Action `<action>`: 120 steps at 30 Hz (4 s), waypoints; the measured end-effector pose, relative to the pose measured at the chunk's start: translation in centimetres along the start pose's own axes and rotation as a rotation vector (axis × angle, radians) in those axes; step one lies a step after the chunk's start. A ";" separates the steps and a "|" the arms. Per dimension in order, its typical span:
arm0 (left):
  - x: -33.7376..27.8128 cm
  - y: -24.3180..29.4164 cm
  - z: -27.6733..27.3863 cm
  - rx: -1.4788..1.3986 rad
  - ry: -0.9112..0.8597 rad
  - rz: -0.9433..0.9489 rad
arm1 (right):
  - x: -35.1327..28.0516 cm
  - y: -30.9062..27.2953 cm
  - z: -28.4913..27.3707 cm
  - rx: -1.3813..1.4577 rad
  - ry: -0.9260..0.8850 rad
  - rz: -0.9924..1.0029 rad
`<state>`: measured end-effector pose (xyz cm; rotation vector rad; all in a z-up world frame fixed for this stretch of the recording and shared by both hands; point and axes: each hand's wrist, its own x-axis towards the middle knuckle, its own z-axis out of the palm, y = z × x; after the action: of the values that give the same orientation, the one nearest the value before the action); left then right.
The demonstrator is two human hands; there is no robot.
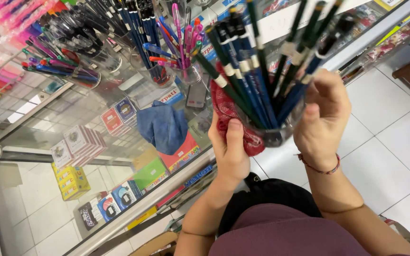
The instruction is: The recorder is seen wiping pens and their containers, and organizing loose pens from a box back into the containers on a store display.
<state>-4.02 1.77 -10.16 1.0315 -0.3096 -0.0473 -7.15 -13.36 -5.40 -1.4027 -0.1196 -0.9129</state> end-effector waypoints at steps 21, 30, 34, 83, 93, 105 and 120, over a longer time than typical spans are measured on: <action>5.4 0.8 4.0 -0.489 0.019 -0.314 | 1.8 2.5 1.7 0.250 -0.121 0.003; 5.0 -1.6 3.7 -0.171 0.065 -0.327 | 3.9 5.7 -1.9 -0.020 -0.112 -0.148; 5.7 3.2 2.9 -0.015 -0.057 -0.176 | 5.4 7.0 -3.9 0.011 -0.024 -0.086; 8.1 27.5 -54.7 1.386 0.758 0.318 | -4.1 16.3 53.6 0.098 -1.014 0.153; 12.9 25.3 -60.2 1.109 0.714 0.333 | -4.0 19.5 61.7 -0.006 -0.867 0.062; 11.5 26.0 -57.0 1.172 0.845 0.313 | -7.0 21.5 62.9 0.095 -0.825 0.235; 11.6 24.4 -60.4 1.154 0.744 0.340 | -8.9 27.0 63.9 -0.033 -0.681 0.028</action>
<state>21.13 62.71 -15.40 2.0138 0.2294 0.8994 30.95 43.94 -17.68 -1.6937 -0.5962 -0.3817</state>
